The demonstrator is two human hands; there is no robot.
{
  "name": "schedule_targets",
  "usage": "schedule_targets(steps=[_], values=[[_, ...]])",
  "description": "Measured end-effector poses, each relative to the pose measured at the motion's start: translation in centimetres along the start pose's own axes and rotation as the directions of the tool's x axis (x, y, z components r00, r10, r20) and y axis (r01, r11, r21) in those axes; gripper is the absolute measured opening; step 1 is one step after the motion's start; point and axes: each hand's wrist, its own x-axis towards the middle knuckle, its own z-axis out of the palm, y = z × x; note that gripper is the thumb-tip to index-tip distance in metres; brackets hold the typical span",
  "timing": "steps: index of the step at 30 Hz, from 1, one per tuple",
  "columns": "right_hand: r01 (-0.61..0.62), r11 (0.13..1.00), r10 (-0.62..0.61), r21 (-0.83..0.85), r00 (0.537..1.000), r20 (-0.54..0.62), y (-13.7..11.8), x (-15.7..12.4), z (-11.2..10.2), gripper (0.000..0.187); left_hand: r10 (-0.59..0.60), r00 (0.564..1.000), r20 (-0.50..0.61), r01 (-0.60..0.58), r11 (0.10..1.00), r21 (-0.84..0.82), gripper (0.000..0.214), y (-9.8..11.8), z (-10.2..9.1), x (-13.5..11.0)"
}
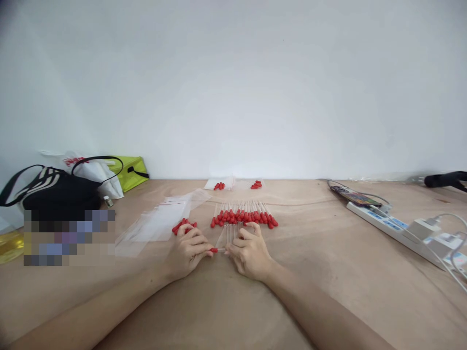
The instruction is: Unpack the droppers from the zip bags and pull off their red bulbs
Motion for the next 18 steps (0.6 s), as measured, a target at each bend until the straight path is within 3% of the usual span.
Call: schedule_targets(steps=[18], values=[[-0.015, 0.999, 0.014, 0.029, 1.000, 0.025, 0.12, -0.18, -0.36, 0.016, 0.001, 0.999, 0.049, 0.000, 1.000, -0.010, 0.024, 0.08, -0.19, 0.01]])
